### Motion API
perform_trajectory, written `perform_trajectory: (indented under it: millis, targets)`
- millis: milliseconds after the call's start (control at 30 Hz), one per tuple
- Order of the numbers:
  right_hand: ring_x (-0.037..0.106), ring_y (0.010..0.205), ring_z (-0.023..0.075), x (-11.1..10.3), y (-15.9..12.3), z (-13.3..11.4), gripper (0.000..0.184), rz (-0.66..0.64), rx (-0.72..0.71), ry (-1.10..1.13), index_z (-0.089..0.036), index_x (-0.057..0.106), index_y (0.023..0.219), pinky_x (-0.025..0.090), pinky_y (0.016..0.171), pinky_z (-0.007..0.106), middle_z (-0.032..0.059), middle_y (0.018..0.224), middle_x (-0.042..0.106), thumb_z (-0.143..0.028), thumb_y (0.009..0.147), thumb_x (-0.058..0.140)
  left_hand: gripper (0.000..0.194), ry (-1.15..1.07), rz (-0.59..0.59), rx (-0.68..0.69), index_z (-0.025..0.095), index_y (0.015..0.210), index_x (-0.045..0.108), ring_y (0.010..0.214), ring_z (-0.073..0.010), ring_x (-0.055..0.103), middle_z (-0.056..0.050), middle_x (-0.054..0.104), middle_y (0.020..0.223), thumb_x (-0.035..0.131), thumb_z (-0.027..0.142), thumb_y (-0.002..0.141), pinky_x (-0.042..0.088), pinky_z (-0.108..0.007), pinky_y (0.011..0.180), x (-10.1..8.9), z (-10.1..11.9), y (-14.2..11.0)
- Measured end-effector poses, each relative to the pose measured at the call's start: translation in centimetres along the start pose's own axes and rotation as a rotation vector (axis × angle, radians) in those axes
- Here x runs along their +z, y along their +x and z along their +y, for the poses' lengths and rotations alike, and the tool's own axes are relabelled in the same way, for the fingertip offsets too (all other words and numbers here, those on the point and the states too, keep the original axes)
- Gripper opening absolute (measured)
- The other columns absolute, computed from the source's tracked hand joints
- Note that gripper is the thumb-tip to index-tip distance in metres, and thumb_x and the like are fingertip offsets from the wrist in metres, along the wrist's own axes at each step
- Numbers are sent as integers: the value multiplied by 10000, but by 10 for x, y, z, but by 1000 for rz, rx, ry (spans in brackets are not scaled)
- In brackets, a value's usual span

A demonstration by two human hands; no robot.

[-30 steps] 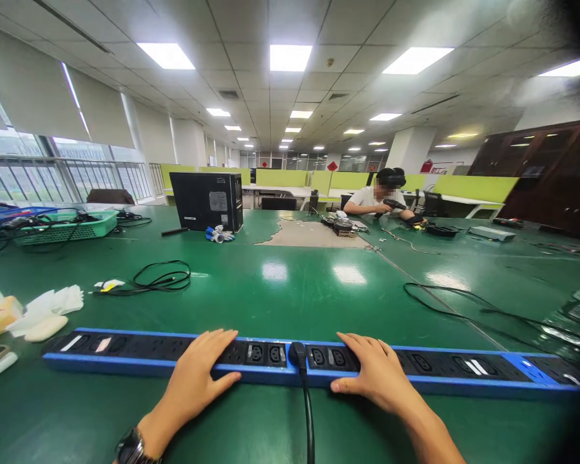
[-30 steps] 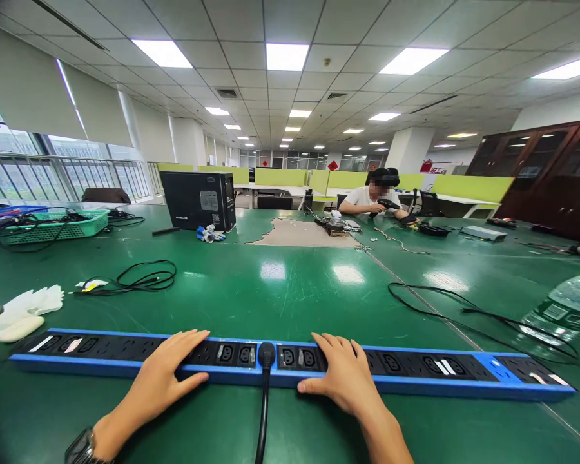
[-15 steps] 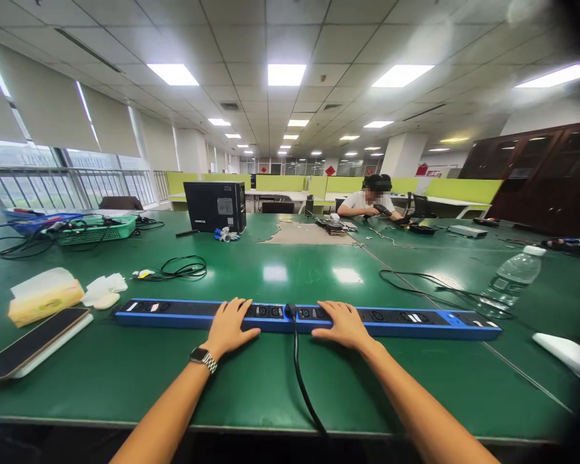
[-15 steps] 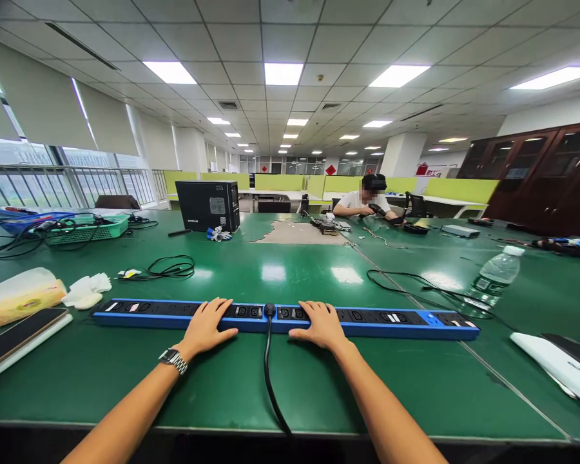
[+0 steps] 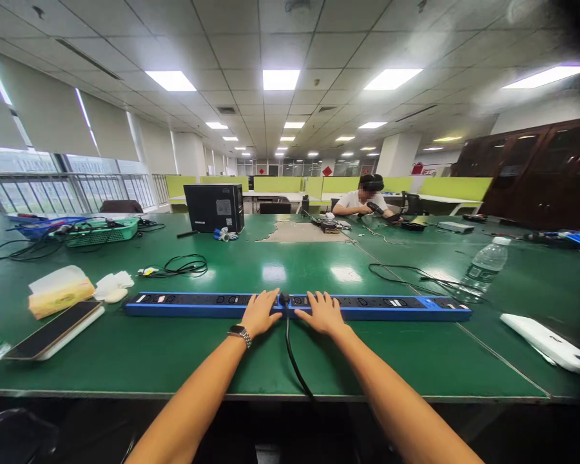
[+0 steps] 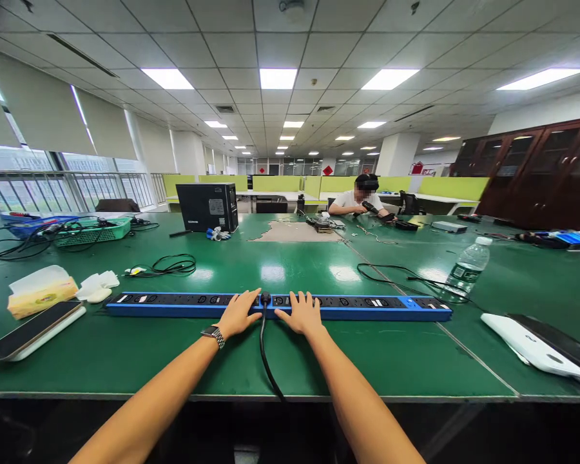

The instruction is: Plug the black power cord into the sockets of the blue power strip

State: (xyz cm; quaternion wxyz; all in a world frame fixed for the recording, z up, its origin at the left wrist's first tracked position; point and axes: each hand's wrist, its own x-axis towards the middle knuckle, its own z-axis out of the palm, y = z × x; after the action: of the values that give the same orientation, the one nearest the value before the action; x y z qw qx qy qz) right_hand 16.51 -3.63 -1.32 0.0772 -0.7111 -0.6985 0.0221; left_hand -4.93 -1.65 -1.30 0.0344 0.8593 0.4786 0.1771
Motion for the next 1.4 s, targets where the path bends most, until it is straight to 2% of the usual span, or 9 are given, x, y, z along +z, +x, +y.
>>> perform_trajectory:
  millis: [267, 467, 700, 867, 1000, 1033, 1167, 1267, 1400]
  targets:
    - [164, 1424, 383, -4, -1, -1, 932, -7, -2, 17, -143, 280, 1490, 94, 1120, 536, 188, 1532, 285, -753, 798, 405, 520, -63, 180, -26, 229, 1422, 383, 1313, -252, 455, -88, 547, 1387, 504, 282, 920, 293, -454, 1108, 15, 17, 8]
    - [250, 1392, 397, -8, 4, -10, 832, 14, 59, 30, -126, 385, 1437, 163, 1090, 581, 209, 1486, 364, -722, 864, 289, 390, -98, 289, -99, 258, 1295, 528, 1234, -261, 528, -69, 635, 1280, 496, 210, 909, 324, -479, 1065, 21, 22, 14]
    - [211, 1407, 425, -4, 4, -12, 865, 17, 69, 50, -96, 359, 1455, 131, 1107, 605, 209, 1503, 346, -725, 867, 282, 345, -208, 359, -124, 252, 1205, 576, 1155, -258, 583, -67, 684, 1178, 502, 154, 883, 330, -502, 1054, 27, 27, 20]
    - [197, 1411, 417, -3, 6, -12, 865, 14, 79, 37, -85, 341, 1462, 134, 1105, 605, 203, 1512, 331, -717, 874, 287, 289, -378, 539, -117, 240, 1209, 557, 975, -234, 640, -60, 708, 1046, 493, 264, 928, 447, -412, 933, -2, 28, 21]
    - [199, 1408, 409, 1, 7, -11, 840, 25, 78, 20, -89, 339, 1462, 130, 1102, 598, 206, 1507, 336, -699, 885, 297, 328, -371, 680, -245, 220, 1167, 590, 858, -224, 662, -61, 716, 959, 513, 412, 914, 488, -323, 810, -38, -17, 7]
    - [200, 1408, 408, 2, 7, -11, 834, 32, 78, 16, -89, 341, 1461, 127, 1101, 598, 208, 1506, 336, -694, 887, 302, 339, -371, 680, -283, 222, 1159, 596, 864, -224, 667, -60, 719, 971, 517, 430, 903, 489, -314, 811, -45, -33, 1]
    - [208, 1401, 416, 6, 7, -10, 824, 56, 82, 1, -82, 359, 1450, 135, 1098, 601, 204, 1507, 336, -685, 889, 321, 373, -384, 495, -245, 214, 1117, 612, 850, -222, 678, -42, 731, 944, 517, 480, 873, 499, -303, 796, -54, -82, -26]
    - [224, 1394, 417, 6, 7, -10, 811, 69, 80, -9, -82, 367, 1446, 147, 1097, 601, 194, 1499, 353, -675, 894, 325, 350, -297, 368, -245, 225, 1083, 627, 800, -222, 677, -41, 734, 908, 508, 478, 873, 502, -295, 730, -44, -89, -37]
    - [242, 1391, 403, 8, 7, -10, 801, 88, 78, -28, -86, 382, 1437, 155, 1096, 592, 199, 1482, 379, -673, 896, 324, 317, -138, 334, -214, 222, 1083, 635, 810, -236, 660, -68, 727, 902, 493, 438, 900, 485, -311, 728, -32, -82, -33]
